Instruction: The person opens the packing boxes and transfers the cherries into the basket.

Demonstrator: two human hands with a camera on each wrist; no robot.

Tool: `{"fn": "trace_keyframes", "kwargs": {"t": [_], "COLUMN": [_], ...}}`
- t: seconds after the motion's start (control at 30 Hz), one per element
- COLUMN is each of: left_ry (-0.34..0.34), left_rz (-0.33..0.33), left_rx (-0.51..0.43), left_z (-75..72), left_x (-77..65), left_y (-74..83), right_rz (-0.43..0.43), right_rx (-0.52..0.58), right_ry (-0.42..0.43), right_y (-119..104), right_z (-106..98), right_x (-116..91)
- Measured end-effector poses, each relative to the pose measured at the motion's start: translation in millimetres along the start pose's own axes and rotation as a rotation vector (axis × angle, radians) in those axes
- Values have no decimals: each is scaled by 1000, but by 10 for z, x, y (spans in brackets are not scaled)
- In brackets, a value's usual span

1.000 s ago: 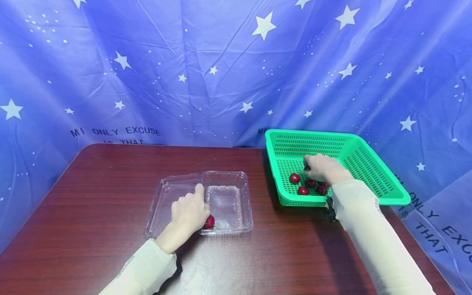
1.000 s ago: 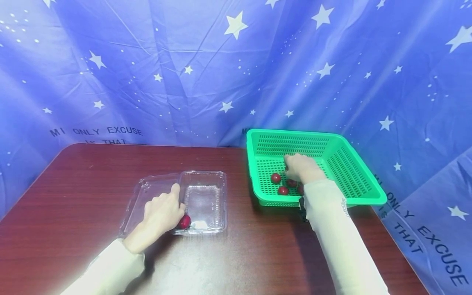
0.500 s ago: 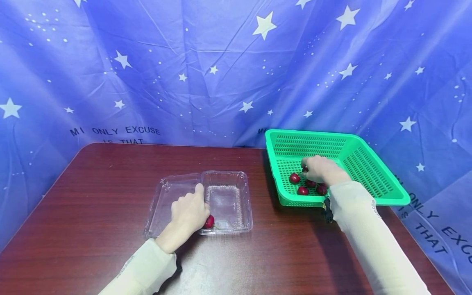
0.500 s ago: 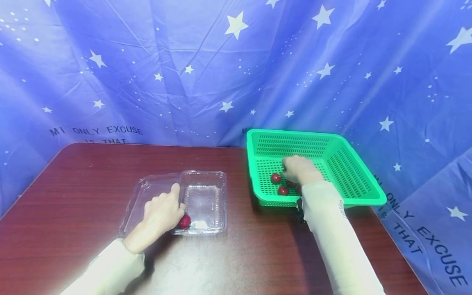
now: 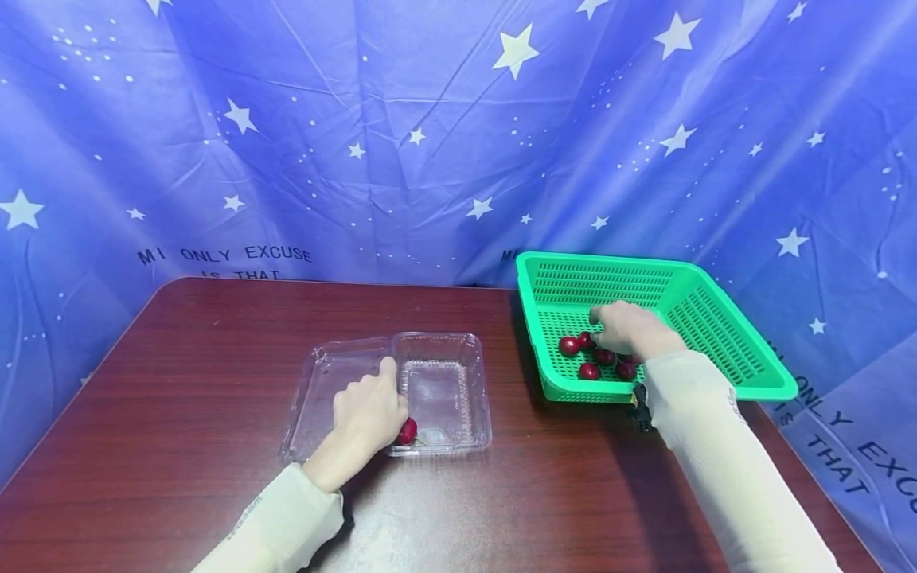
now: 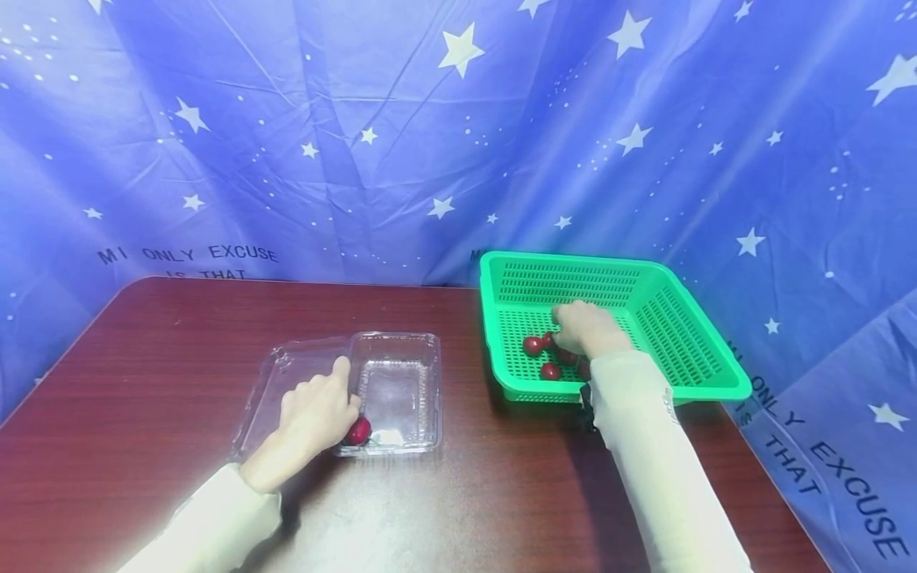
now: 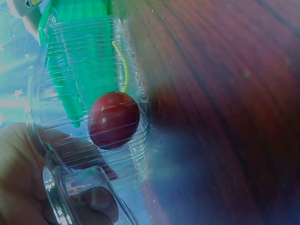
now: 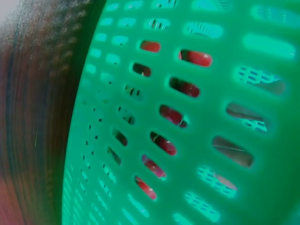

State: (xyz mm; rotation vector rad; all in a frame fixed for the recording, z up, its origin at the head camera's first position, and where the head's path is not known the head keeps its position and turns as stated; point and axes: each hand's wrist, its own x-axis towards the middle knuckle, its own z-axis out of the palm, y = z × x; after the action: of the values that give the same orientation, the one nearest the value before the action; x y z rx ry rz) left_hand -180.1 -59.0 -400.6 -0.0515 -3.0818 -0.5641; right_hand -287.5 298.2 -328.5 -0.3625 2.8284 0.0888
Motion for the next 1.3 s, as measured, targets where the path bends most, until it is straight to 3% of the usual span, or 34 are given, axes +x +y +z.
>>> {"fn": "trace_keyframes", "kwargs": {"t": [0.9, 1.3], "left_ry": [-3, -3], "left_rz": [2, 4], "left_rx": [5, 8], "left_z": [-2, 6], "left_x": [-4, 8], "left_y": [3, 1], "right_rz": [-28, -71], "right_rx": [33, 134], "right_ry": [23, 80], "right_y": [-29, -176], "right_z": [-116, -262], "right_x": [-11, -19]}}
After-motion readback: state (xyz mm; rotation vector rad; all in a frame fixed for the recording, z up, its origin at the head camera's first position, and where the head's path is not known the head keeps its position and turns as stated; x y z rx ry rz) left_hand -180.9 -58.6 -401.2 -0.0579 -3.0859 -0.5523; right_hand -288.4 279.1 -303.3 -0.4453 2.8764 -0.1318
